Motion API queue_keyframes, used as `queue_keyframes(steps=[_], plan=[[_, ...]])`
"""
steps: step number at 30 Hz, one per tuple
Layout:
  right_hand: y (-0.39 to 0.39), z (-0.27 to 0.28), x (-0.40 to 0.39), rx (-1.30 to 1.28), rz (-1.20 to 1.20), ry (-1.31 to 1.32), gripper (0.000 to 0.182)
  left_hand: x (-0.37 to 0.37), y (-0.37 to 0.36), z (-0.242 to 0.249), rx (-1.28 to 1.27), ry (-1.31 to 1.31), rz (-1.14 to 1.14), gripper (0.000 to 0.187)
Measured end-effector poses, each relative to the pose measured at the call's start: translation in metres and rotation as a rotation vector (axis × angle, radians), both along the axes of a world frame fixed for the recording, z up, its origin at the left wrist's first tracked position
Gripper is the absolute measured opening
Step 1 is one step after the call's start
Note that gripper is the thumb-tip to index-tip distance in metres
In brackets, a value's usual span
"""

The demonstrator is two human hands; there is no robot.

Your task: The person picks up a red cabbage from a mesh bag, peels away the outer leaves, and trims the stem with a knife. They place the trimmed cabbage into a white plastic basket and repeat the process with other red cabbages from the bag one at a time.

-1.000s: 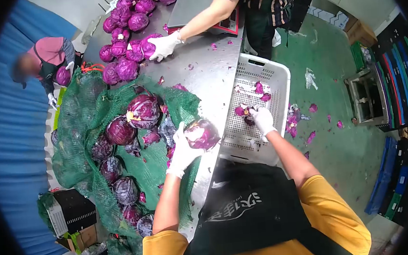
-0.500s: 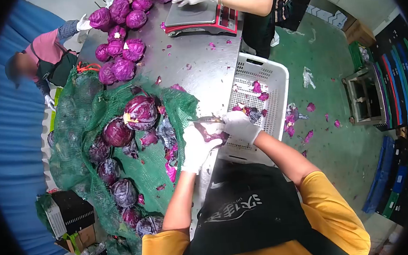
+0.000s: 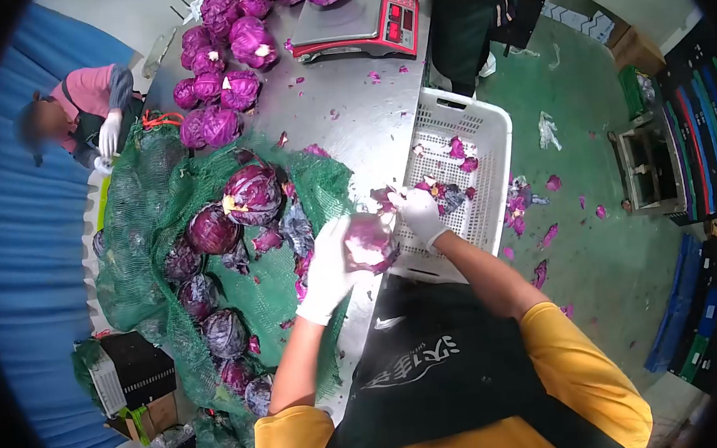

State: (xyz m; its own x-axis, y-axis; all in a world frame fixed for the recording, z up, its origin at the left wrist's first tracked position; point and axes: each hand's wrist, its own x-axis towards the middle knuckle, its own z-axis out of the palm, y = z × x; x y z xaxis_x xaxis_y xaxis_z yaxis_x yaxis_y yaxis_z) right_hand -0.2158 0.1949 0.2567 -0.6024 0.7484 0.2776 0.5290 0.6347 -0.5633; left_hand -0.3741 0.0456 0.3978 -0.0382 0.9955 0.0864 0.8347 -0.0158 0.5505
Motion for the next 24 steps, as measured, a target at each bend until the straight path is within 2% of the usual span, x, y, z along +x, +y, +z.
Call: queue_keyframes(steps=[1,2,4,5,6,8,9,10,11,12,14,15,16,18,19,22,24], plan=[[0.0,0.02,0.003,-0.264,-0.024,-0.025,0.016,0.01,0.0,0.002,-0.06,0.041,0.017,0.104],[0.003,0.023,0.0,-0.556,-0.144,0.011,0.018,0.017,0.005,0.005,-0.105,0.073,-0.026,0.099],[0.011,0.003,0.015,0.165,-0.137,-0.079,0.023,0.022,0.011,0.011,-0.08,0.142,-0.061,0.093],[0.024,0.02,0.018,-0.554,-0.404,-0.116,0.025,0.023,0.008,0.006,-0.077,0.14,-0.06,0.093],[0.028,-0.03,0.03,-0.311,-0.29,-0.175,0.027,0.02,0.005,-0.003,-0.057,0.137,0.031,0.093],[0.022,0.023,0.037,-0.572,-0.407,-0.132,0.029,0.017,0.005,-0.005,-0.034,0.144,0.127,0.094],[0.02,0.012,0.04,-0.49,-0.389,-0.075,0.036,0.022,0.006,-0.004,-0.081,0.079,0.259,0.099],[0.015,0.005,0.038,-0.345,-0.394,0.029,0.034,0.027,0.008,-0.003,-0.128,0.013,0.386,0.104],[0.008,0.037,0.038,-0.228,-0.259,-0.016,0.031,0.031,0.016,0.002,-0.303,-0.054,0.469,0.112],[0.0,0.072,0.037,-0.112,-0.127,-0.063,0.029,0.032,0.021,0.007,-0.3,-0.053,0.467,0.112],[-0.015,0.072,0.028,0.239,0.053,-0.074,0.026,0.033,0.027,0.012,-0.278,-0.05,0.487,0.111],[-0.025,0.082,0.031,0.248,0.184,-0.074,0.037,0.032,0.03,0.009,-0.256,-0.011,0.475,0.107],[-0.035,0.107,0.029,-0.151,0.106,-0.161,0.045,0.031,0.035,0.01,-0.255,-0.012,0.473,0.107],[-0.04,0.12,0.034,0.012,0.261,-0.21,0.052,0.03,0.044,0.014,-0.426,-0.018,0.462,0.102],[-0.04,0.125,0.035,0.013,0.257,-0.211,0.052,0.03,0.048,0.01,-0.398,-0.022,0.463,0.096],[-0.04,0.131,0.028,-0.048,0.24,-0.223,0.053,0.036,0.057,0.001,-0.352,0.096,0.484,0.09],[-0.039,0.12,0.022,-0.175,0.167,-0.31,0.05,0.031,0.068,-0.002,-0.453,0.172,0.443,0.085]])
